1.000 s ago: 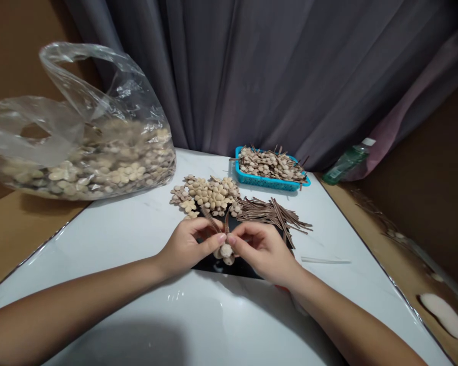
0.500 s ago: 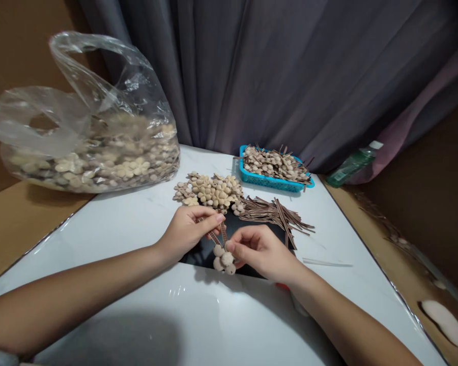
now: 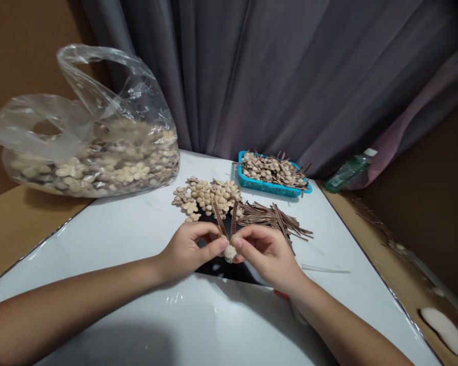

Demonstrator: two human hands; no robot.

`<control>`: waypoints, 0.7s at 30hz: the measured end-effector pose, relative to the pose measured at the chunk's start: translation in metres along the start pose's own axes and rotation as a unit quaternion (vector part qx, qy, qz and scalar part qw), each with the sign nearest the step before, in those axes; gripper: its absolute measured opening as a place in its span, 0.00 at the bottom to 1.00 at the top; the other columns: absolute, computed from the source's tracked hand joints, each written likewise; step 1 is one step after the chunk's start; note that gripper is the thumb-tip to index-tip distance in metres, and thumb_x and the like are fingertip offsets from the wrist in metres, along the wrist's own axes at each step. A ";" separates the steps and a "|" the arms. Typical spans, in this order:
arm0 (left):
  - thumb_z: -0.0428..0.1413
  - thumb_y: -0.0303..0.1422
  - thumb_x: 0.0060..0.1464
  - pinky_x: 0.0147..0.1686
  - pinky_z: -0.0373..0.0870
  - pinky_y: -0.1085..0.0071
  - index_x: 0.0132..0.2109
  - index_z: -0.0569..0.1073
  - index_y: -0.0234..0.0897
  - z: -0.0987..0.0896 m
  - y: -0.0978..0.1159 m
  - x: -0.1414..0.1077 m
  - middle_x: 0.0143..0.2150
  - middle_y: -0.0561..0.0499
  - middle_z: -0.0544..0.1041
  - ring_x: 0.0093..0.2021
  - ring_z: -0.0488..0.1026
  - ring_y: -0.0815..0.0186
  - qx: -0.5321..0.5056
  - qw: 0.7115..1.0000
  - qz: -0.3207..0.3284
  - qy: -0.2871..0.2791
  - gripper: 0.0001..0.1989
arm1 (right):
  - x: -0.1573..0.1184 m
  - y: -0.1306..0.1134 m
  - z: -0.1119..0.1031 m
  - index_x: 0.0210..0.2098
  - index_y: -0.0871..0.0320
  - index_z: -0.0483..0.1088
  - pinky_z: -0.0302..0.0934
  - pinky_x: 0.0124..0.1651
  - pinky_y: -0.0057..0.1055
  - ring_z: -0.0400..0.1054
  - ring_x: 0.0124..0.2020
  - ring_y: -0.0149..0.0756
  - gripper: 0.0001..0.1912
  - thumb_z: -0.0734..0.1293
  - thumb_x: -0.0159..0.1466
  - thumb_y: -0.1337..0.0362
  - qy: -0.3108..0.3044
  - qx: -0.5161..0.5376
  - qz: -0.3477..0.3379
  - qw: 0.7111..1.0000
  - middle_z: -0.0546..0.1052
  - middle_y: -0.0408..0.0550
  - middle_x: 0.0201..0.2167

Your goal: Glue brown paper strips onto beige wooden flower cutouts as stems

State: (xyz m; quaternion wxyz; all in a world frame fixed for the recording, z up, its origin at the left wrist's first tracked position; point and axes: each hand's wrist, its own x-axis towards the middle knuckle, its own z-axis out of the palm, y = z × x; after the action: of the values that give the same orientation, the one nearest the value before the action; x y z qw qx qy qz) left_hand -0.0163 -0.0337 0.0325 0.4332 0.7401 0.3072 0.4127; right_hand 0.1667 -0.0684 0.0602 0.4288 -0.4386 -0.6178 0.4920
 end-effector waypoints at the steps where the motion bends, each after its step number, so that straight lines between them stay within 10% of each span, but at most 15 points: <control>1: 0.55 0.34 0.56 0.28 0.70 0.74 0.30 0.74 0.34 -0.001 0.001 0.001 0.27 0.49 0.77 0.27 0.73 0.67 0.032 0.999 0.032 0.009 0.09 | 0.000 0.000 -0.001 0.31 0.60 0.71 0.66 0.28 0.24 0.69 0.25 0.28 0.07 0.67 0.60 0.62 0.004 -0.017 -0.019 1.000 0.75 0.44 0.25; 5: 0.59 0.31 0.52 0.32 0.71 0.70 0.34 0.76 0.38 -0.009 0.002 0.007 0.28 0.48 0.79 0.29 0.74 0.65 0.125 0.955 0.266 0.033 0.03 | 0.001 -0.001 -0.008 0.35 0.59 0.72 0.68 0.36 0.29 0.71 0.34 0.32 0.04 0.66 0.60 0.71 0.014 -0.181 -0.241 0.953 0.76 0.48 0.32; 10: 0.62 0.30 0.48 0.36 0.70 0.67 0.39 0.77 0.42 -0.023 0.000 0.010 0.29 0.51 0.78 0.33 0.69 0.64 0.220 0.868 0.440 0.069 0.09 | -0.003 -0.010 -0.020 0.34 0.60 0.75 0.70 0.42 0.34 0.70 0.38 0.36 0.07 0.70 0.55 0.75 0.013 -0.354 -0.527 0.773 0.79 0.48 0.30; 14: 0.60 0.29 0.52 0.38 0.69 0.68 0.37 0.77 0.43 -0.027 0.001 0.009 0.28 0.51 0.74 0.36 0.66 0.64 0.256 0.834 0.483 0.077 0.05 | -0.007 -0.015 -0.024 0.29 0.56 0.75 0.71 0.42 0.31 0.72 0.35 0.33 0.04 0.70 0.56 0.71 0.014 -0.406 -0.555 0.726 0.79 0.44 0.29; 21: 0.62 0.30 0.49 0.36 0.69 0.69 0.34 0.77 0.47 -0.026 0.011 0.013 0.28 0.53 0.73 0.34 0.65 0.66 0.333 0.789 0.507 0.096 0.05 | -0.008 -0.016 -0.023 0.29 0.53 0.75 0.71 0.43 0.30 0.73 0.35 0.32 0.06 0.71 0.56 0.71 0.009 -0.409 -0.545 0.732 0.80 0.42 0.29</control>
State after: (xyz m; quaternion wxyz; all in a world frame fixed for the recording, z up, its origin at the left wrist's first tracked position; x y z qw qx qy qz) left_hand -0.0325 -0.0180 0.0541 -0.1429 0.8446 0.0462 0.5139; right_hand 0.1887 -0.0735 0.0784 0.4083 -0.1645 -0.8884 -0.1302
